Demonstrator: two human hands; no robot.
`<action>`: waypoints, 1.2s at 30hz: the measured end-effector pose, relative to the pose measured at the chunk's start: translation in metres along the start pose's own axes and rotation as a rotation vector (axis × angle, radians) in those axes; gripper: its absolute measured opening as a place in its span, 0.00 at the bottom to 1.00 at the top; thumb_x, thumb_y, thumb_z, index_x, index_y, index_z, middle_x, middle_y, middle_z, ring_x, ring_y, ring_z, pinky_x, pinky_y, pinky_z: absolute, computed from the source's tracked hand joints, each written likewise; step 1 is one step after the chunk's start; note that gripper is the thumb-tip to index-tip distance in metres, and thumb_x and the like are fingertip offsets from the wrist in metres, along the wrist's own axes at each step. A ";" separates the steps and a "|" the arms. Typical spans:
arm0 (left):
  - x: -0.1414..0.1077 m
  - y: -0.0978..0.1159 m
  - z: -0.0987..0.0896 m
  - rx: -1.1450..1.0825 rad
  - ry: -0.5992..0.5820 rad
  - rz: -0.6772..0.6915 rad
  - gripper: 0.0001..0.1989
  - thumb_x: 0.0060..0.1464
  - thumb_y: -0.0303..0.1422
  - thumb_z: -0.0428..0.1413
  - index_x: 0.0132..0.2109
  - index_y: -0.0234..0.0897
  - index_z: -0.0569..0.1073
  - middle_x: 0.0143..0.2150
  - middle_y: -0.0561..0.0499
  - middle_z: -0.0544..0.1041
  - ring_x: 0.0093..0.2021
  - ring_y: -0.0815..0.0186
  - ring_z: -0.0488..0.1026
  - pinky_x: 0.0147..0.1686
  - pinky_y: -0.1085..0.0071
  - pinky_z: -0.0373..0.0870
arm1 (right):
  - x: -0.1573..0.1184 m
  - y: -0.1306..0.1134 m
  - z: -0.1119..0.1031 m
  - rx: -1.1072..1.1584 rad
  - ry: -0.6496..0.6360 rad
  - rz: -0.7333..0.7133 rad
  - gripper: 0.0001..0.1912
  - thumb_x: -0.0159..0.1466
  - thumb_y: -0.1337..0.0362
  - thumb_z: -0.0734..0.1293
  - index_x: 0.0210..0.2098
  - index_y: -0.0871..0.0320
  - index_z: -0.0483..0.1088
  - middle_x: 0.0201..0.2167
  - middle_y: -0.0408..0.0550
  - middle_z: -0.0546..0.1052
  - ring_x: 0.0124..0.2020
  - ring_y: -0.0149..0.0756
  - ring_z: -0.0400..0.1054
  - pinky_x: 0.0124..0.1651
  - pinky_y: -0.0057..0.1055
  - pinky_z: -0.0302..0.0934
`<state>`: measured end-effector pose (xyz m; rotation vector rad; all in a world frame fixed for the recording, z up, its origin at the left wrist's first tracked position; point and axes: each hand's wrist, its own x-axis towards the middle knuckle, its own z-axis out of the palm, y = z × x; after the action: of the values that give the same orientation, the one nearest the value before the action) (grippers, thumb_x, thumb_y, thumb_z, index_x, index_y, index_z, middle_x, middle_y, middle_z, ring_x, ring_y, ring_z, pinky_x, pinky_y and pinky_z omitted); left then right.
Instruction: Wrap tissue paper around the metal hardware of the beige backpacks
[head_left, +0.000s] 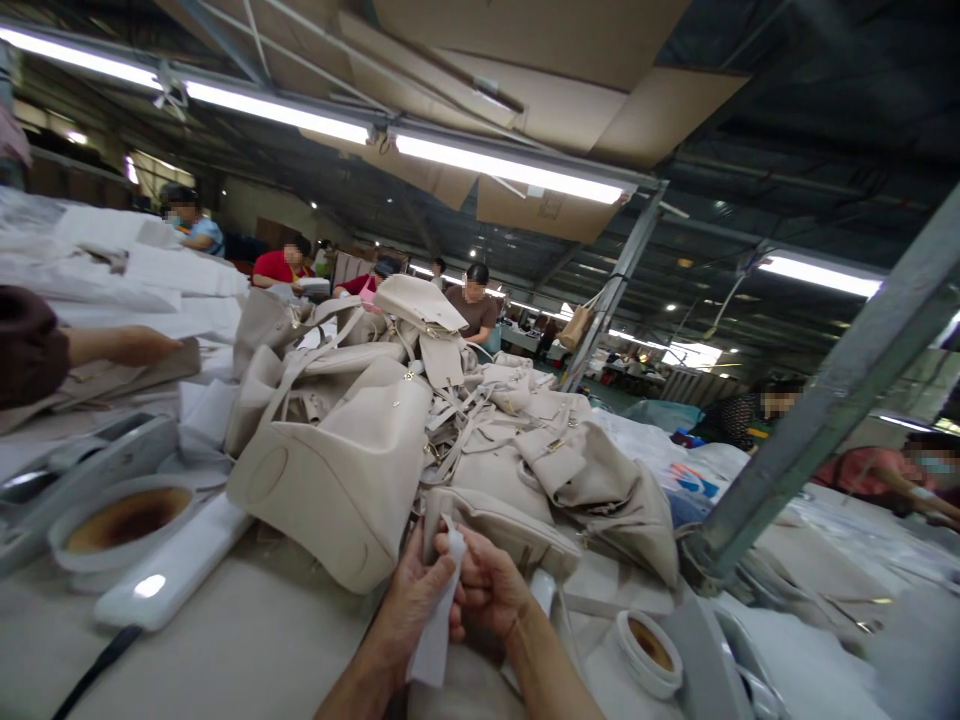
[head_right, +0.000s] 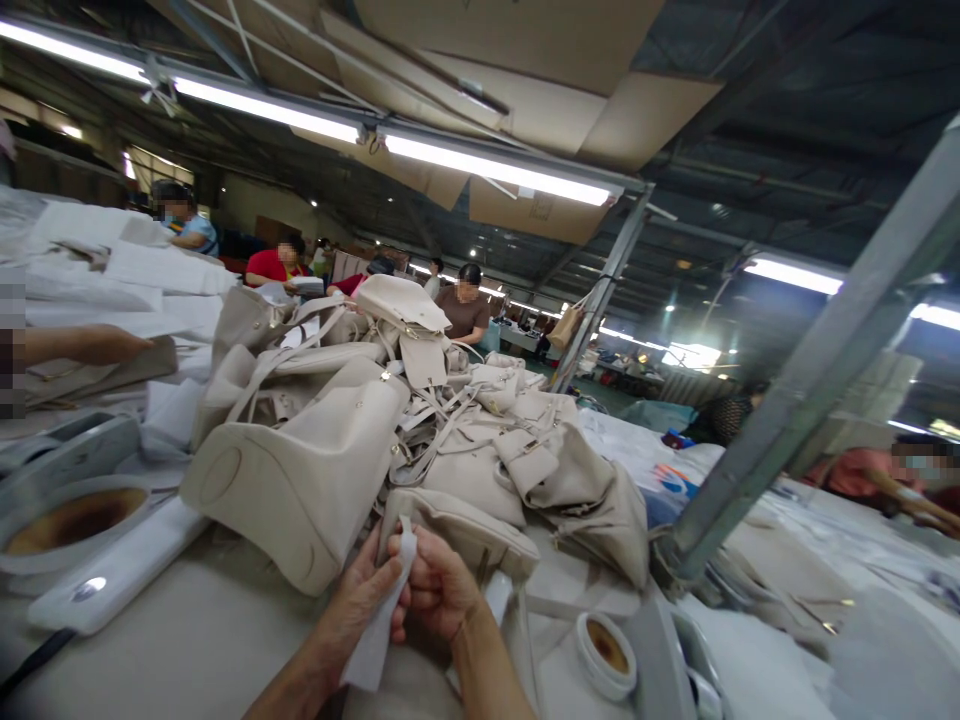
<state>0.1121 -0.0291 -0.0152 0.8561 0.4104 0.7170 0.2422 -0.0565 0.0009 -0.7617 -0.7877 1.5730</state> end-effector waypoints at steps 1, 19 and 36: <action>0.000 -0.001 -0.001 -0.006 -0.006 0.002 0.56 0.40 0.50 0.66 0.69 0.43 0.45 0.20 0.59 0.71 0.15 0.71 0.65 0.15 0.76 0.64 | 0.000 0.000 0.000 -0.003 -0.005 0.002 0.27 0.46 0.47 0.77 0.35 0.59 0.69 0.11 0.25 0.52 0.11 0.16 0.33 0.12 0.17 0.31; 0.005 -0.007 -0.002 0.073 0.086 0.062 0.58 0.38 0.45 0.68 0.69 0.37 0.44 0.20 0.60 0.72 0.14 0.68 0.66 0.16 0.71 0.68 | -0.001 0.004 0.009 -0.201 0.203 -0.090 0.27 0.50 0.46 0.75 0.40 0.57 0.69 0.17 0.34 0.69 0.11 0.16 0.40 0.13 0.19 0.32; -0.052 -0.005 -0.009 -0.187 0.304 -0.017 0.12 0.52 0.29 0.61 0.42 0.36 0.67 0.32 0.47 0.81 0.30 0.60 0.80 0.32 0.62 0.79 | -0.049 0.025 0.032 -0.493 0.385 -0.047 0.27 0.48 0.46 0.74 0.39 0.61 0.73 0.19 0.38 0.70 0.15 0.20 0.51 0.15 0.21 0.37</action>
<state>0.0725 -0.0637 -0.0215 0.5676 0.6105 0.8592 0.2080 -0.1106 0.0007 -1.3463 -0.9031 1.1434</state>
